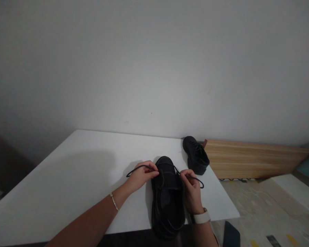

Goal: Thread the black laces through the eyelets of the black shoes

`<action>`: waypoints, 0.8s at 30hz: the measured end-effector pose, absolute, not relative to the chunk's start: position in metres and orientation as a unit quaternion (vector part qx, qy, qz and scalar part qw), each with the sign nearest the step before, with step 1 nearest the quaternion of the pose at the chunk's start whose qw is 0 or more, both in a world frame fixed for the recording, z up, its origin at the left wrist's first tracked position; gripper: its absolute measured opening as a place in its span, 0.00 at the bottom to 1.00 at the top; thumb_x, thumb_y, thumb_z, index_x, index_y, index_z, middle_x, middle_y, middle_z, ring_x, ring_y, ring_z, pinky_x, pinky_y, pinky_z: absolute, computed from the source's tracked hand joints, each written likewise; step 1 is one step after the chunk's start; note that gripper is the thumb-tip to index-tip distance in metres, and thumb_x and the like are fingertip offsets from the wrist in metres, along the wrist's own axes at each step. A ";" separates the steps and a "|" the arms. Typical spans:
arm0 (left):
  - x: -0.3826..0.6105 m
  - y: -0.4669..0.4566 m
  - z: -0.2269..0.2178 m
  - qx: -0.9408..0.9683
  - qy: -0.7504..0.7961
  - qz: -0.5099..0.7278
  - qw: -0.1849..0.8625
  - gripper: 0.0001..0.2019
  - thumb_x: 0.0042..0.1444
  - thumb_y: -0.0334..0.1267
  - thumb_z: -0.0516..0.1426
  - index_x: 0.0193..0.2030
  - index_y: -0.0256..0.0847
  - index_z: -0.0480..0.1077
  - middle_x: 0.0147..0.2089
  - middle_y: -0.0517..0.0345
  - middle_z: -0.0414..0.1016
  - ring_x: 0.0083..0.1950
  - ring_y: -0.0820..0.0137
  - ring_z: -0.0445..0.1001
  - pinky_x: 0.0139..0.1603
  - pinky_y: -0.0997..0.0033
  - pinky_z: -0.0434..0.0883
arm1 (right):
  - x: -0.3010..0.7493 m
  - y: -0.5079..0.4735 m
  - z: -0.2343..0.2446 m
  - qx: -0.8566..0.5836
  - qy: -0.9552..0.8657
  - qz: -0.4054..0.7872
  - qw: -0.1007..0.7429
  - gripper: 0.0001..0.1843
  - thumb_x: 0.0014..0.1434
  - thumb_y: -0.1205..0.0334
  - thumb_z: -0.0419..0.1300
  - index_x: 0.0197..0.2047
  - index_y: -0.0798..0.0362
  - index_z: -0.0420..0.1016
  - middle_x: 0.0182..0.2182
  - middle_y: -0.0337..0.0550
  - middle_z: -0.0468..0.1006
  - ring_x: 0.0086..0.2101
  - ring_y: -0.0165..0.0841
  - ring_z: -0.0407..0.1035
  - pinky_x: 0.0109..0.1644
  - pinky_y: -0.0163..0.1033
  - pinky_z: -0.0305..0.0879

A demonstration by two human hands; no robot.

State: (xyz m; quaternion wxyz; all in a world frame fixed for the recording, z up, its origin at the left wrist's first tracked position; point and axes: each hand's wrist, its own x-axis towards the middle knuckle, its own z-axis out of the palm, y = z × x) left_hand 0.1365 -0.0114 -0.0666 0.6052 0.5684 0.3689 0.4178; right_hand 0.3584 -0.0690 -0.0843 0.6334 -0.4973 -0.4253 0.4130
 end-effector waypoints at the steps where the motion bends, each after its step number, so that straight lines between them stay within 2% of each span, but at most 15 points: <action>1: 0.136 -0.012 -0.066 0.569 0.370 0.417 0.604 0.07 0.47 0.37 0.65 0.31 0.37 0.73 0.28 0.62 0.74 0.30 0.73 0.71 0.33 0.74 0.67 | 0.358 -0.070 -0.084 -0.495 -0.426 0.415 0.633 0.12 0.55 0.53 0.67 0.34 0.49 0.71 0.27 0.35 0.70 0.29 0.31 0.62 0.34 0.35 0.57; 9: 0.137 -0.012 -0.067 0.577 0.372 0.406 0.603 0.08 0.49 0.40 0.64 0.31 0.37 0.74 0.27 0.61 0.72 0.29 0.73 0.70 0.32 0.73 0.66 | 0.357 -0.071 -0.082 -0.490 -0.424 0.419 0.635 0.13 0.55 0.52 0.67 0.37 0.49 0.70 0.30 0.36 0.71 0.30 0.32 0.64 0.35 0.36 0.59; 24: 0.138 -0.013 -0.065 0.568 0.366 0.415 0.609 0.07 0.48 0.38 0.64 0.32 0.37 0.75 0.28 0.61 0.73 0.31 0.73 0.70 0.33 0.74 0.66 | 0.356 -0.068 -0.084 -0.513 -0.432 0.397 0.627 0.14 0.51 0.52 0.70 0.35 0.50 0.73 0.31 0.38 0.75 0.33 0.34 0.67 0.39 0.38 0.62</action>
